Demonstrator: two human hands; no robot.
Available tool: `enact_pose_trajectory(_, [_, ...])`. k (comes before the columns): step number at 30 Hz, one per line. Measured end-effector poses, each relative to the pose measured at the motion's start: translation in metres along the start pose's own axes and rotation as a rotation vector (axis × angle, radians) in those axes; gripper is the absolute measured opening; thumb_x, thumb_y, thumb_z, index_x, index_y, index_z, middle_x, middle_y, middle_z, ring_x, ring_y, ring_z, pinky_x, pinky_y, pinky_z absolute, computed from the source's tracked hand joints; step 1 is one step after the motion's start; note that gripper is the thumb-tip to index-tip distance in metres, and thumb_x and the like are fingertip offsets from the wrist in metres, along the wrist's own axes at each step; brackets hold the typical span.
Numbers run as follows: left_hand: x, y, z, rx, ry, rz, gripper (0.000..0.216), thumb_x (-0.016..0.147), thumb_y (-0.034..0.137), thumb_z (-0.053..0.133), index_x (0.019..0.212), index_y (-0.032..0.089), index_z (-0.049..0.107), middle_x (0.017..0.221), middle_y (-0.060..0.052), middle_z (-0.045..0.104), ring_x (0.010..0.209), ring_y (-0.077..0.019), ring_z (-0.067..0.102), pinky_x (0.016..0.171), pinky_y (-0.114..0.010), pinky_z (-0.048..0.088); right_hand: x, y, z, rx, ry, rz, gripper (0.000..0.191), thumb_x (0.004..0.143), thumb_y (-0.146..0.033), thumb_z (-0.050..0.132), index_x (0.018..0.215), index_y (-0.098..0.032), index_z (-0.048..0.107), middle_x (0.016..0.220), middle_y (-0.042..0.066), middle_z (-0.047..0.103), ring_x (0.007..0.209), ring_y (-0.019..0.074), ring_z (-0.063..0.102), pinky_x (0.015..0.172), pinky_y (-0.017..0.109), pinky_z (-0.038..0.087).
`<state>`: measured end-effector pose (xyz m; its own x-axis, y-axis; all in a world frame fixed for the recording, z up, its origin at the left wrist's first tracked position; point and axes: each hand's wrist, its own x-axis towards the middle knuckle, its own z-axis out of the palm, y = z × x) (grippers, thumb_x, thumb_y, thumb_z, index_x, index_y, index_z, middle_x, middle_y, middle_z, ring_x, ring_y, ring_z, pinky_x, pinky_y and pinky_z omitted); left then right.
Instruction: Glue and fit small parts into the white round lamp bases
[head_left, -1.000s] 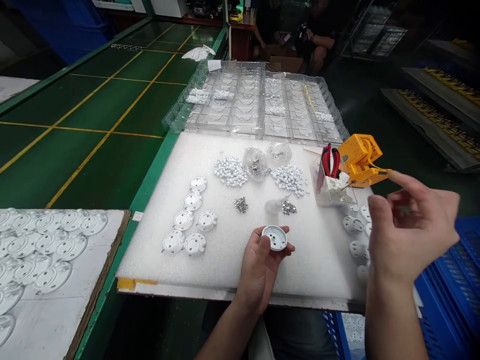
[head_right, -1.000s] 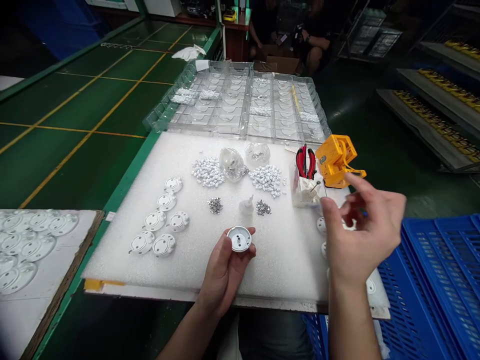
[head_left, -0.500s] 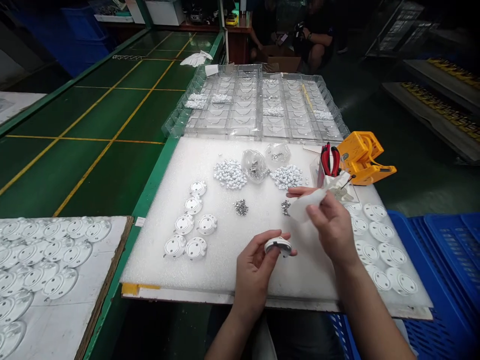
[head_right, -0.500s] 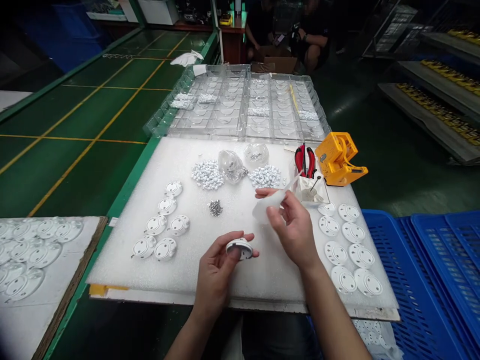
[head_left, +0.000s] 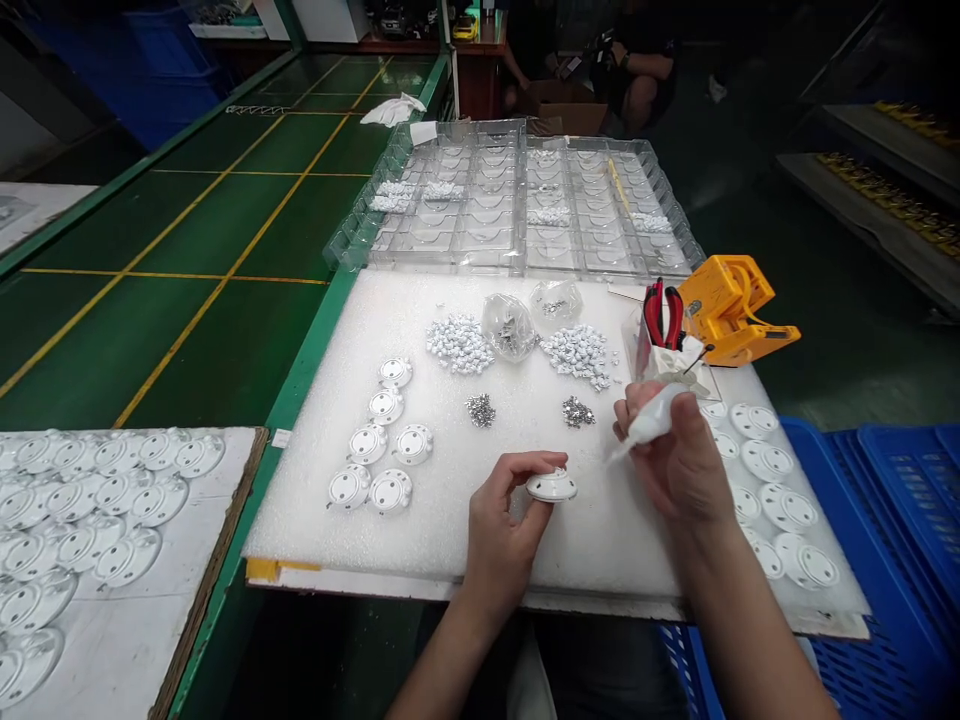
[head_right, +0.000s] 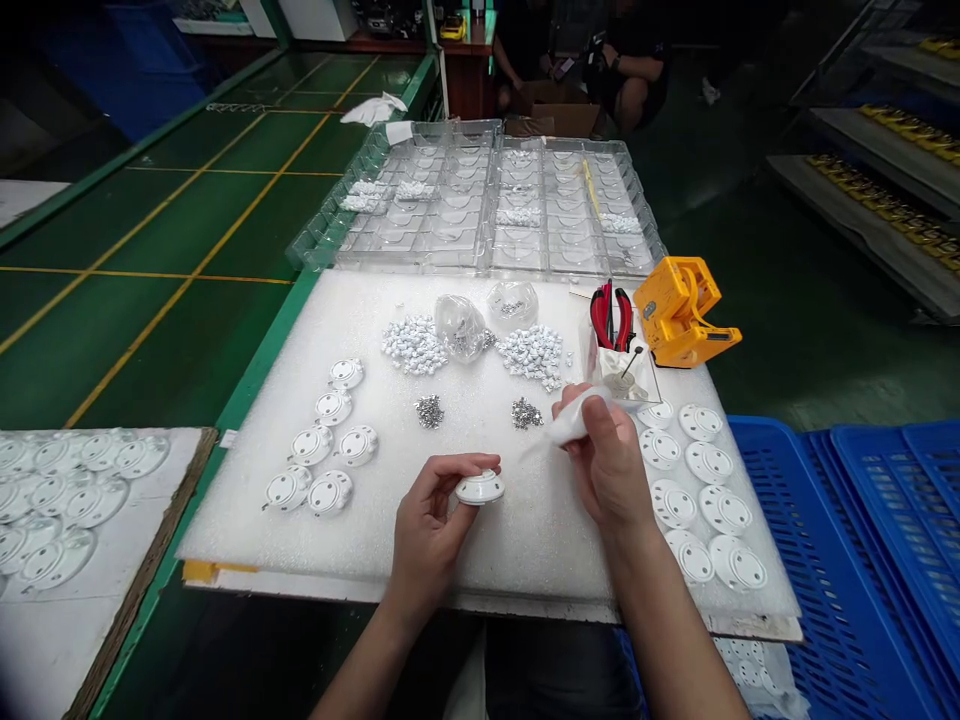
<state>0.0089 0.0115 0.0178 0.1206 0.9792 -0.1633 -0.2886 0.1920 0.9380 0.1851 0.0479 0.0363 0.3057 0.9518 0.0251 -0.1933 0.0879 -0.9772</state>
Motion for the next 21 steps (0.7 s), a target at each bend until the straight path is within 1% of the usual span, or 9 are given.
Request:
enact_pose_trajectory(2, [0.0008, -0.0003, -0.0021, 0.022, -0.016, 0.003, 0.004, 0.088, 0.026, 0.077, 0.090, 0.023, 0.076, 0.104, -0.009, 0.080, 0.101, -0.0269, 0.071, 0.095, -0.037, 0.051, -0.0013, 0.0009, 0.0011, -0.006, 0.001, -0.054, 0.061, 0.075, -0.067, 0.077, 0.056, -0.023, 0.040, 0.056, -0.006, 0.029, 0.050, 0.0109, 0.027, 0.048, 0.028, 0.025])
enact_pose_trajectory(4, [0.0010, -0.0002, -0.0024, 0.024, -0.022, 0.003, 0.004, 0.089, 0.027, 0.077, 0.090, 0.024, 0.077, 0.104, -0.009, 0.079, 0.102, -0.0276, 0.070, 0.096, -0.038, 0.050, -0.0025, 0.0023, 0.0014, -0.003, -0.001, -0.085, 0.059, 0.079, -0.059, 0.076, 0.055, -0.023, 0.037, 0.056, -0.006, 0.028, 0.051, 0.0117, 0.026, 0.049, 0.029, 0.025])
enact_pose_trajectory(8, [0.0008, -0.0001, -0.0016, 0.042, -0.025, 0.019, 0.004, 0.089, 0.026, 0.075, 0.090, 0.024, 0.079, 0.103, -0.009, 0.078, 0.103, -0.0282, 0.069, 0.097, -0.037, 0.049, -0.0035, 0.0062, -0.0001, 0.001, -0.003, -0.135, 0.059, 0.084, -0.055, 0.074, 0.053, -0.022, 0.036, 0.054, -0.005, 0.025, 0.051, 0.0122, 0.026, 0.049, 0.030, 0.024])
enact_pose_trajectory(11, [0.0012, -0.0016, -0.0024, 0.065, -0.001, 0.046, 0.004, 0.090, 0.024, 0.073, 0.090, 0.023, 0.078, 0.103, -0.009, 0.078, 0.103, -0.0274, 0.070, 0.096, -0.037, 0.050, -0.0039, 0.0086, -0.0020, -0.025, -0.035, -0.130, 0.060, 0.085, -0.055, 0.074, 0.051, -0.022, 0.037, 0.053, -0.005, 0.025, 0.050, 0.0122, 0.027, 0.049, 0.032, 0.023])
enact_pose_trajectory(17, [0.0030, -0.0070, -0.0056, 0.198, -0.070, 0.196, 0.009, 0.093, 0.016, 0.064, 0.096, 0.021, 0.071, 0.104, -0.006, 0.076, 0.103, -0.0215, 0.071, 0.093, -0.033, 0.054, -0.0080, 0.0100, -0.0039, -0.039, -0.048, -0.064, 0.059, 0.088, -0.055, 0.071, 0.053, -0.022, 0.037, 0.055, -0.004, 0.024, 0.052, 0.0126, 0.028, 0.053, 0.034, 0.020])
enact_pose_trajectory(21, [0.0034, -0.0086, -0.0058, 0.229, -0.067, 0.225, 0.009, 0.094, 0.014, 0.063, 0.096, 0.021, 0.069, 0.104, -0.004, 0.076, 0.102, -0.0187, 0.071, 0.092, -0.030, 0.055, -0.0095, 0.0100, -0.0030, -0.025, -0.066, -0.082, 0.058, 0.090, -0.053, 0.070, 0.053, -0.021, 0.037, 0.056, -0.005, 0.023, 0.053, 0.0120, 0.028, 0.054, 0.034, 0.020])
